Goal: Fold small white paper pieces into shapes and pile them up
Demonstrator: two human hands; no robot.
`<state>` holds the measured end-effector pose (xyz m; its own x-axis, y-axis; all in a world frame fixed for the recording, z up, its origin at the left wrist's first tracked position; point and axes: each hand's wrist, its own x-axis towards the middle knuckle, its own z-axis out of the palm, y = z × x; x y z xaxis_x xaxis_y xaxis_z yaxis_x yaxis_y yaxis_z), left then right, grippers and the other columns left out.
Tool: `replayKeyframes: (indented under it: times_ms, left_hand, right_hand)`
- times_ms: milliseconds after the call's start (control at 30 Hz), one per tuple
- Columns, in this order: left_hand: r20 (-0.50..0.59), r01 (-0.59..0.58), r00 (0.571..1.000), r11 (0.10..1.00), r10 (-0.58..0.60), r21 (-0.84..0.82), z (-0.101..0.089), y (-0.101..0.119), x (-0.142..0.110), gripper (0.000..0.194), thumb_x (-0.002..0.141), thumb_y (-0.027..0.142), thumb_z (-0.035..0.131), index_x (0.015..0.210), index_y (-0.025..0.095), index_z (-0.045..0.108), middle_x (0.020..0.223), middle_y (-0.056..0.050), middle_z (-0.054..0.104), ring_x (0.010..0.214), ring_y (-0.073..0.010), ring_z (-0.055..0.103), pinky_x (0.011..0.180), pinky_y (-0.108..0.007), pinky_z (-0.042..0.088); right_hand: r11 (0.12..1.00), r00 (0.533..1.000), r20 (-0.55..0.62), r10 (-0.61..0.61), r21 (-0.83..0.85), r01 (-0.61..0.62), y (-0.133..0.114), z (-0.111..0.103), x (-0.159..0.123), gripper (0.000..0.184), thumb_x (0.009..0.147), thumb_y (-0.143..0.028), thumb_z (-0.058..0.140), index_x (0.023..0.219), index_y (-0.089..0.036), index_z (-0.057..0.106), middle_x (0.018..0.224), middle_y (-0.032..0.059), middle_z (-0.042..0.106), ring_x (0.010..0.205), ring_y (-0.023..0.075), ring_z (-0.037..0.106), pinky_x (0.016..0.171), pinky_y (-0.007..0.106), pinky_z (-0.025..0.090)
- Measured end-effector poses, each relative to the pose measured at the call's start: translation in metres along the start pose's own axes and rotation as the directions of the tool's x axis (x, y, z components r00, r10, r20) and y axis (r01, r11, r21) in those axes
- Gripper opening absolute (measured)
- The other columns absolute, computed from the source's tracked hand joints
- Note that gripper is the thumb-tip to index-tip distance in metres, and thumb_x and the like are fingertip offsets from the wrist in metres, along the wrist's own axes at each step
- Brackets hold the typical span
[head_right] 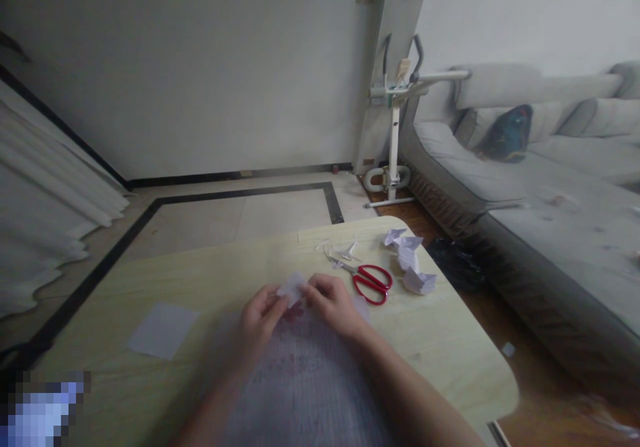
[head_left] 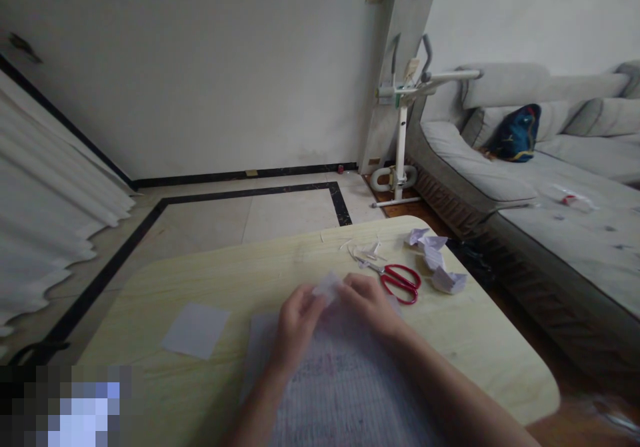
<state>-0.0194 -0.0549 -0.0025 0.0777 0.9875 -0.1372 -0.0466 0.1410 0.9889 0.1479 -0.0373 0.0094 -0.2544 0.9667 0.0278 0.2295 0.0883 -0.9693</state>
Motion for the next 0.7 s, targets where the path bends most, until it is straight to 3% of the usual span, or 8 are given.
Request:
replayKeyframes:
  times_ms: [100, 233, 467, 700]
  left_hand:
    - [-0.015, -0.011, 1.0, 0.999, 0.011, 0.042, 0.0003, 0.0021, -0.0018, 0.025, 0.08, 0.037, 0.061, 0.089, 0.014, 0.062, 0.072, -0.003, 0.068, 0.064, -0.0151, 0.063, 0.058, -0.022, 0.047]
    - [0.044, -0.042, 0.998, 0.995, 0.039, 0.091, -0.0002, 0.0018, -0.0023, 0.02, 0.078, 0.035, 0.062, 0.081, 0.015, 0.062, 0.058, 0.003, 0.059, 0.053, -0.0117, 0.055, 0.051, -0.019, 0.042]
    - [-0.113, -0.033, 0.993, 0.993, 0.045, 0.112, -0.0024, 0.0, 0.001, 0.023, 0.077, 0.037, 0.064, 0.084, 0.015, 0.063, 0.066, 0.001, 0.061, 0.053, -0.0101, 0.053, 0.05, -0.019, 0.042]
    - [-0.076, -0.062, 0.994, 0.987, 0.074, 0.147, -0.0045, 0.0004, -0.0005, 0.024, 0.078, 0.039, 0.062, 0.082, 0.015, 0.064, 0.055, 0.003, 0.054, 0.047, -0.0087, 0.047, 0.043, -0.017, 0.036]
  right_hand:
    - [1.0, 1.0, -0.002, -0.003, 0.018, 0.003, 0.0015, 0.0011, 0.0008, 0.036, 0.087, -0.046, 0.051, 0.068, -0.016, 0.055, 0.064, 0.0001, 0.053, 0.061, 0.0123, 0.048, 0.055, 0.023, 0.038]
    - [0.999, 0.998, -0.043, -0.036, 0.024, 0.037, 0.0055, 0.0029, 0.0021, 0.024, 0.085, -0.041, 0.056, 0.083, -0.017, 0.059, 0.074, 0.0014, 0.058, 0.067, 0.0138, 0.052, 0.059, 0.024, 0.04]
    - [1.0, 1.0, 0.007, -0.007, -0.002, 0.007, 0.0076, 0.0042, 0.0035, 0.018, 0.083, -0.033, 0.059, 0.078, -0.016, 0.058, 0.071, 0.0007, 0.057, 0.065, 0.0128, 0.051, 0.056, 0.023, 0.039]
    - [0.999, 0.999, 0.05, -0.014, -0.05, 0.017, 0.0056, 0.0042, 0.002, 0.015, 0.083, -0.03, 0.059, 0.077, -0.016, 0.057, 0.069, -0.0006, 0.055, 0.062, 0.0116, 0.049, 0.054, 0.022, 0.037]
